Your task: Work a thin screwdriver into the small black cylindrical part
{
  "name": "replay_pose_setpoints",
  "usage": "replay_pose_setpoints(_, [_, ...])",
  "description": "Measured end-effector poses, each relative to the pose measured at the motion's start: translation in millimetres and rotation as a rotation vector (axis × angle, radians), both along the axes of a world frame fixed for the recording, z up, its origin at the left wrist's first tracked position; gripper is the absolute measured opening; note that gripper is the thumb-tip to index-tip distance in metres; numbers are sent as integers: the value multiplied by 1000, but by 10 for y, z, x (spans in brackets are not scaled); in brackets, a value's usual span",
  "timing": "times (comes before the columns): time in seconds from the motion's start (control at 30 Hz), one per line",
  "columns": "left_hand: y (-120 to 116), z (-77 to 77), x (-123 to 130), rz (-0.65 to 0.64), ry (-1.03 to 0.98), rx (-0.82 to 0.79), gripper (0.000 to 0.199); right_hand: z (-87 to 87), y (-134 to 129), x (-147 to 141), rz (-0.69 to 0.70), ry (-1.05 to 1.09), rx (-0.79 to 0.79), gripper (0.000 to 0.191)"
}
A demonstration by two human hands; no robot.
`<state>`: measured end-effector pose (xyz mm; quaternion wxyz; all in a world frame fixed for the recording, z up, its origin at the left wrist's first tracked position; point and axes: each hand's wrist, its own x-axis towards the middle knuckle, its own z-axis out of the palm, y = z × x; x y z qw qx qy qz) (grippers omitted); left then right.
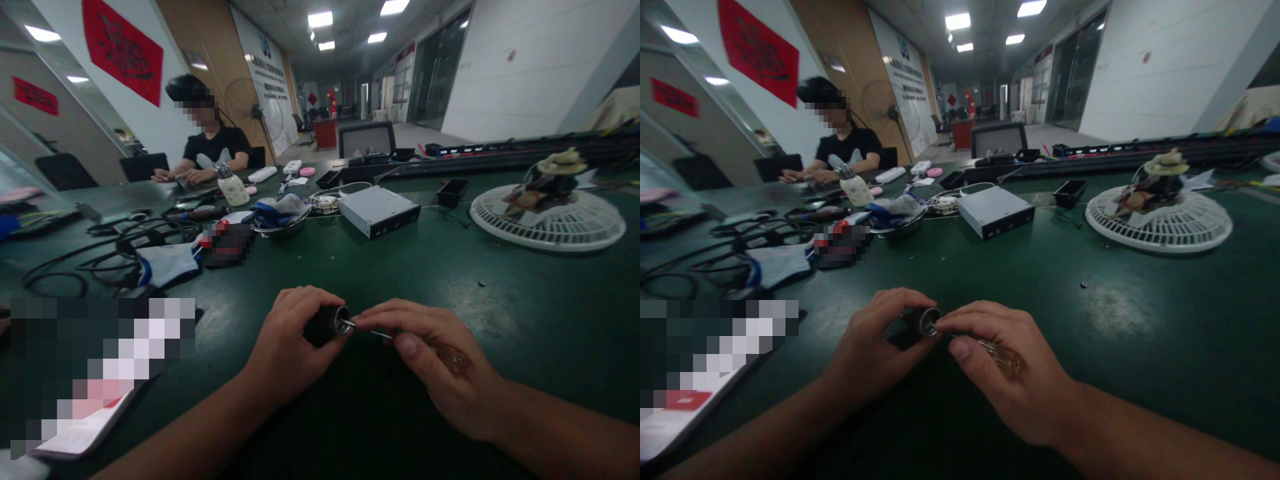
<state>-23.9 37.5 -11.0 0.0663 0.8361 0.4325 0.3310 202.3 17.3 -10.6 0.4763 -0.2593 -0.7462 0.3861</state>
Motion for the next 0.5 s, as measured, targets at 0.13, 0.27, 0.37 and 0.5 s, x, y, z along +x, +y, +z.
replay_pose_setpoints(0.13, [1, 11, 1, 1, -5, 1, 28, 8, 2, -7, 6, -25, 11, 28])
replay_pose_setpoints(0.27, [0, 7, 1, 2, -13, 3, 27, -13, -3, -19, -110, -43, -17, 25])
replay_pose_setpoints(0.37, [1, -2, 2, 0, -8, -5, 27, -23, 1, -26, -147, -39, -49, 22])
replay_pose_setpoints(0.5, [1, -10, 0, -24, 5, -4, 26, -11, 9, -18, -76, -21, -22, 21])
